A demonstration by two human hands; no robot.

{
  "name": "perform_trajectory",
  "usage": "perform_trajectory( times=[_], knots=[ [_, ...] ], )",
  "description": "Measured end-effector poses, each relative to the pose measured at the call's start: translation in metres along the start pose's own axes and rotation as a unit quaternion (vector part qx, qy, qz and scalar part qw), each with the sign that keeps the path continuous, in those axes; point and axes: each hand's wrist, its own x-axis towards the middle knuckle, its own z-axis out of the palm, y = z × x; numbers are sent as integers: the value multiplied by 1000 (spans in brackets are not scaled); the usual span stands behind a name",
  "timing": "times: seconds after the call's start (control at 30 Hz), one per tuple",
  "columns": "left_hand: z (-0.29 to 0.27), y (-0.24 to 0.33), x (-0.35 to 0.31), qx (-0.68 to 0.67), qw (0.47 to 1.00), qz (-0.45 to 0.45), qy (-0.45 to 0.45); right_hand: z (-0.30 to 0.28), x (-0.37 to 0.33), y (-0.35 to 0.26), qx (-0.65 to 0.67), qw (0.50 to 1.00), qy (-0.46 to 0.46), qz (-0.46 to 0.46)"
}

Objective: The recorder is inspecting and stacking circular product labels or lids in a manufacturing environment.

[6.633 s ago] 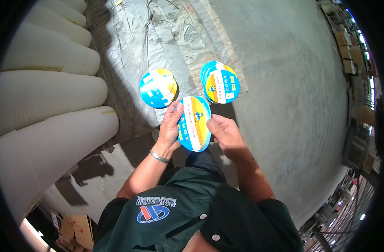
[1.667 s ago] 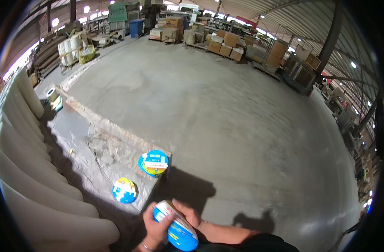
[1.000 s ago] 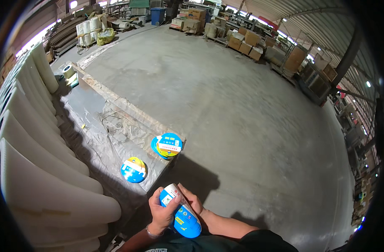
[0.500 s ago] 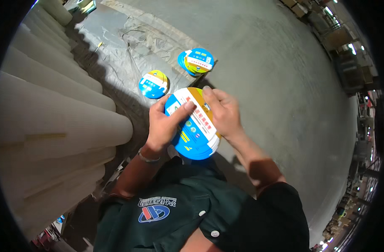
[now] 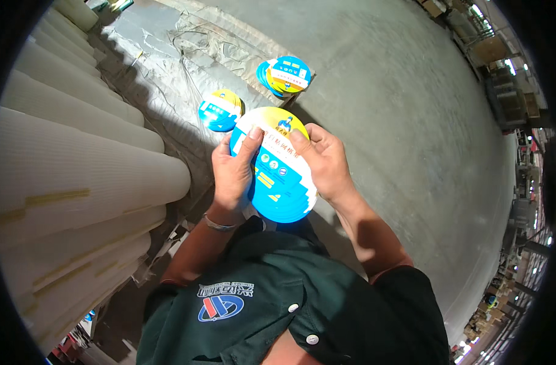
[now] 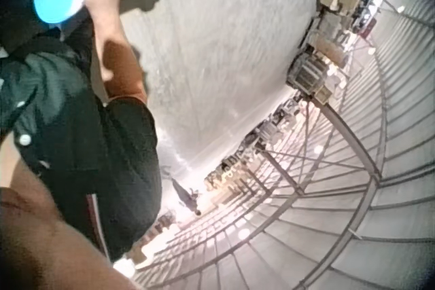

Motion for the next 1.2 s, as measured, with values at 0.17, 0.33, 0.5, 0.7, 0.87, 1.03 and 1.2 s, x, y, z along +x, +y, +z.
perform_trajectory(
  times=[0.17,0.33,0.5,0.7,0.87,1.03,1.2],
  knots=[
    [0,-30,-3,-131,991,-24,-17,16,0,38,373,909,44,182],
    [-21,-2,3,79,994,-15,-73,-14,3,29,-144,989,28,-5],
    [-1,-20,-4,-110,993,5,-38,20,1,59,284,944,121,118],
    [-24,10,-4,56,996,26,-59,6,1,14,-190,979,23,-76],
    [-17,-2,-6,-98,995,4,-17,48,4,48,281,949,76,117],
    [-49,19,-4,30,996,-8,-79,25,11,26,-171,985,22,-17],
    [-42,5,0,-133,989,1,-70,87,8,34,234,955,149,106]
  ],
)
